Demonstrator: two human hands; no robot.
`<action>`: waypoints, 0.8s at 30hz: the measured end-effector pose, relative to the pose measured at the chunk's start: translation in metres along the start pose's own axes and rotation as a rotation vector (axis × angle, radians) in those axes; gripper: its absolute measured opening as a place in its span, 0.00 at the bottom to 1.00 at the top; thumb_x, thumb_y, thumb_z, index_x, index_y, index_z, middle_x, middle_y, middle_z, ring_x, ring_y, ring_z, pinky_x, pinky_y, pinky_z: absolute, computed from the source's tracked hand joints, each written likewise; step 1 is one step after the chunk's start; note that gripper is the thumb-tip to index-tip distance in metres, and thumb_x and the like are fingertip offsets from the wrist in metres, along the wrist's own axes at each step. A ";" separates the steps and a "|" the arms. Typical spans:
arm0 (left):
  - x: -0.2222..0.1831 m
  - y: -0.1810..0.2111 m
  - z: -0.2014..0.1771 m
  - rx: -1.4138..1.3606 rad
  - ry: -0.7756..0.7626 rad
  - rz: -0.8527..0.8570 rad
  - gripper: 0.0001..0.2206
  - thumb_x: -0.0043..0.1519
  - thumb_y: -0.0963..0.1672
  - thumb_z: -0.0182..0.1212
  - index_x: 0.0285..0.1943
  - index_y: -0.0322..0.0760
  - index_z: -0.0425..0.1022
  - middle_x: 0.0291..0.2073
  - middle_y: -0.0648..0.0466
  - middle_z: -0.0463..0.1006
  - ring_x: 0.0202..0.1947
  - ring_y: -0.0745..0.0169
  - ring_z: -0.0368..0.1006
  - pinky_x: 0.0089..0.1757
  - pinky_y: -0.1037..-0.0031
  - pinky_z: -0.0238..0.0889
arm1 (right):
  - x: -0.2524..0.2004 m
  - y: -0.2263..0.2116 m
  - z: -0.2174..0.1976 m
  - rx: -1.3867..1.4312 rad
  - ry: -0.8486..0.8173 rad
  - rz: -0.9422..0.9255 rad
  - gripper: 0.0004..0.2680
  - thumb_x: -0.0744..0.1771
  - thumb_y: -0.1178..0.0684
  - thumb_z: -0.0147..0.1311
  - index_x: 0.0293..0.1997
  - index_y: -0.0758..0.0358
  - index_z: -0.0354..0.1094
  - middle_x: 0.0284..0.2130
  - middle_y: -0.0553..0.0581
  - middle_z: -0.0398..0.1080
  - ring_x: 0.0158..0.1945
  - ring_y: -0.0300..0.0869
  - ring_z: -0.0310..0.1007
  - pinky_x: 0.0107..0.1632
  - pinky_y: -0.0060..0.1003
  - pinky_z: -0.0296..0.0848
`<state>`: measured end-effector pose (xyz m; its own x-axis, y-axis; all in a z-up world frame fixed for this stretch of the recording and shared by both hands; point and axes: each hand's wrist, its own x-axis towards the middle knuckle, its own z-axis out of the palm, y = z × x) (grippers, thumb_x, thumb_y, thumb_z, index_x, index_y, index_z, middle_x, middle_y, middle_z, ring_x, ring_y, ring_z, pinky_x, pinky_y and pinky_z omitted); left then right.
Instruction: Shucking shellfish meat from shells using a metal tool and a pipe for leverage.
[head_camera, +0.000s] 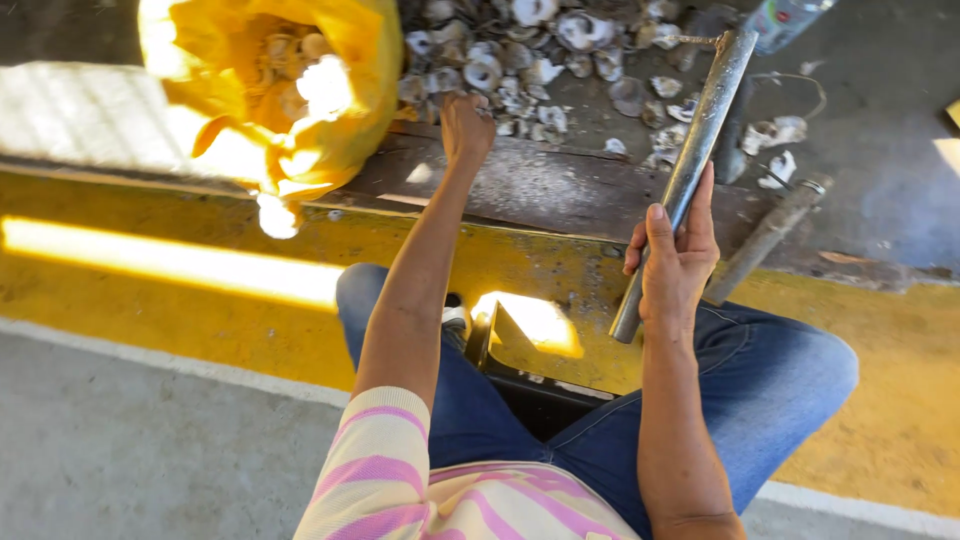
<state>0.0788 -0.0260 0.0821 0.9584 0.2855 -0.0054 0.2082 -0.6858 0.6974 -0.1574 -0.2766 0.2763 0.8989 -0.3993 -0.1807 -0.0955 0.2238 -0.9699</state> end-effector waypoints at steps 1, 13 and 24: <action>0.003 0.003 0.011 0.138 -0.014 0.134 0.07 0.52 0.37 0.62 0.37 0.32 0.83 0.46 0.39 0.78 0.47 0.41 0.75 0.47 0.59 0.70 | 0.002 -0.002 -0.002 -0.004 0.028 0.003 0.26 0.72 0.60 0.52 0.81 0.52 0.44 0.29 0.48 0.69 0.25 0.30 0.67 0.24 0.27 0.71; 0.083 -0.016 0.109 0.606 0.055 0.332 0.22 0.52 0.36 0.66 0.58 0.33 0.75 0.55 0.43 0.73 0.57 0.44 0.68 0.59 0.45 0.58 | 0.028 0.001 -0.016 0.062 0.113 0.129 0.27 0.71 0.61 0.52 0.81 0.51 0.41 0.31 0.49 0.69 0.29 0.31 0.68 0.26 0.27 0.73; 0.106 -0.056 0.046 0.588 0.011 0.394 0.17 0.55 0.43 0.66 0.53 0.36 0.75 0.52 0.44 0.76 0.55 0.46 0.72 0.54 0.51 0.67 | 0.031 0.010 0.003 0.043 0.077 0.182 0.28 0.70 0.63 0.52 0.81 0.52 0.42 0.30 0.50 0.68 0.28 0.31 0.68 0.25 0.27 0.72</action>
